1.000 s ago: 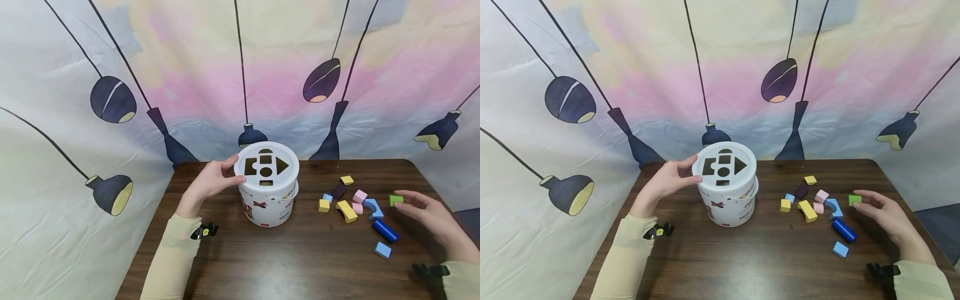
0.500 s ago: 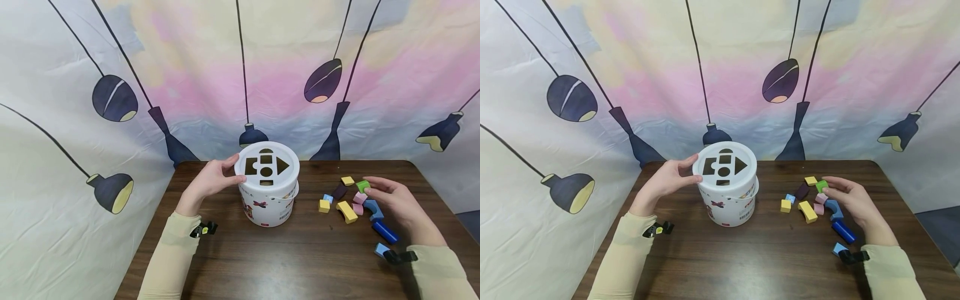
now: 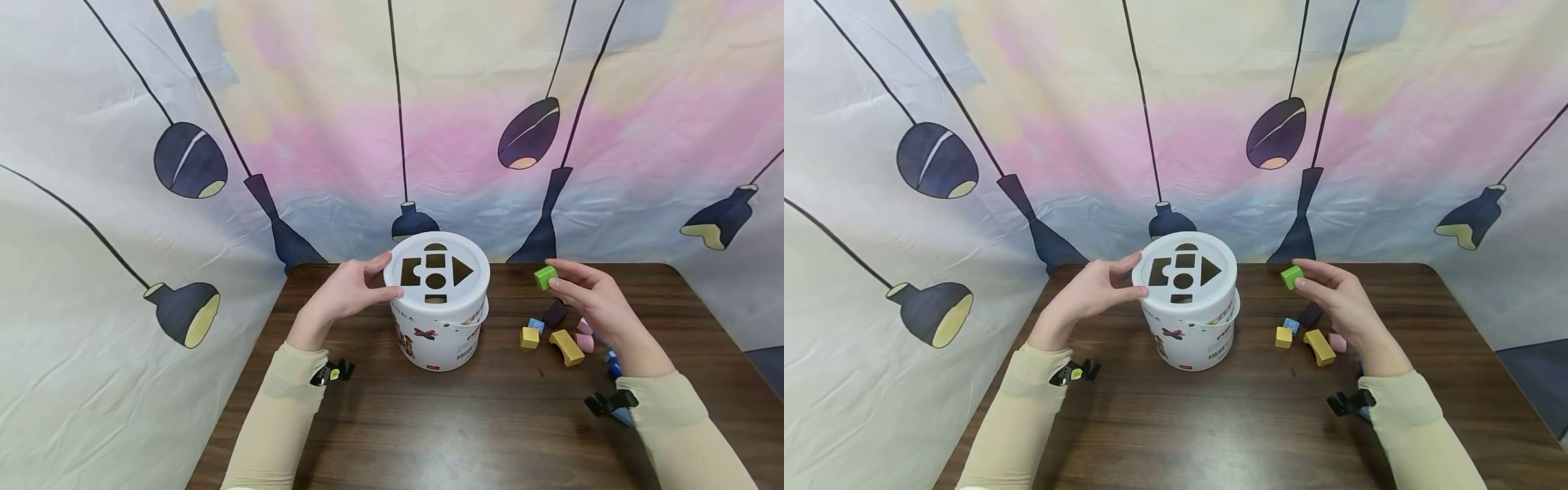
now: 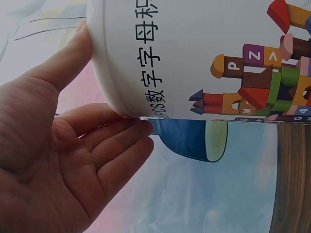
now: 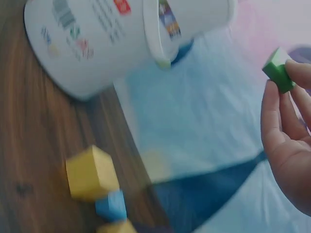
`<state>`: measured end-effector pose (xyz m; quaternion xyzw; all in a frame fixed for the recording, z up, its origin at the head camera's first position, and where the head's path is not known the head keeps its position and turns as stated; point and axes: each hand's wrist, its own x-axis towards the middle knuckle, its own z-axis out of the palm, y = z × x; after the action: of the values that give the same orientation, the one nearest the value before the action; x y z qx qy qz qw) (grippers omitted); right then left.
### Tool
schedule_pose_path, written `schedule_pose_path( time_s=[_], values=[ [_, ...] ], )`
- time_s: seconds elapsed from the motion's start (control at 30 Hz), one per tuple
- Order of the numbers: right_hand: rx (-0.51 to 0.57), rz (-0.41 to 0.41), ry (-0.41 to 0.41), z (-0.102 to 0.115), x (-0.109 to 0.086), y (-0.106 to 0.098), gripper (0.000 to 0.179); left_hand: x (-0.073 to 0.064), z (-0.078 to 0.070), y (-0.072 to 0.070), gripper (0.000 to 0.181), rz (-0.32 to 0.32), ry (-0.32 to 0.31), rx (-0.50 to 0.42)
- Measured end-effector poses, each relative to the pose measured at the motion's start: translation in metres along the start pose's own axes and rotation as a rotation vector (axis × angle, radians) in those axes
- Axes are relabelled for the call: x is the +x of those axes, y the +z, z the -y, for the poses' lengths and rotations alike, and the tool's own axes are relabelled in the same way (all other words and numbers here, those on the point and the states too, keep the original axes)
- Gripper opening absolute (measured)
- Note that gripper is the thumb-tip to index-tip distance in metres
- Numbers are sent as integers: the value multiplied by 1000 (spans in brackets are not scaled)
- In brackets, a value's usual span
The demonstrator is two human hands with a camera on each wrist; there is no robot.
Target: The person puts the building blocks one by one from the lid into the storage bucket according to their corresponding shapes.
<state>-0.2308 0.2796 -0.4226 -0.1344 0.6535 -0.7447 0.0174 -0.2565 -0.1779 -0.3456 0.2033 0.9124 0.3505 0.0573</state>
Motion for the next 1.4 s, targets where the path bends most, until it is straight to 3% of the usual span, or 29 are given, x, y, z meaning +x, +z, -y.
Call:
schedule_pose_path(
  time_s=[0.3,0.7,0.97,1.4],
  values=[
    [194,-2,-1,15,13,42,35,0,0,0,89,12,0,-3],
    [187,59,-85,15,18,78,37,3,-3,0,91,28,-1,9],
    [72,60,-171,23,26,103,35,1,-4,-4,89,37,-16,24],
    [-170,76,-170,31,35,130,32,1,-5,-5,89,54,2,70]
  ],
)
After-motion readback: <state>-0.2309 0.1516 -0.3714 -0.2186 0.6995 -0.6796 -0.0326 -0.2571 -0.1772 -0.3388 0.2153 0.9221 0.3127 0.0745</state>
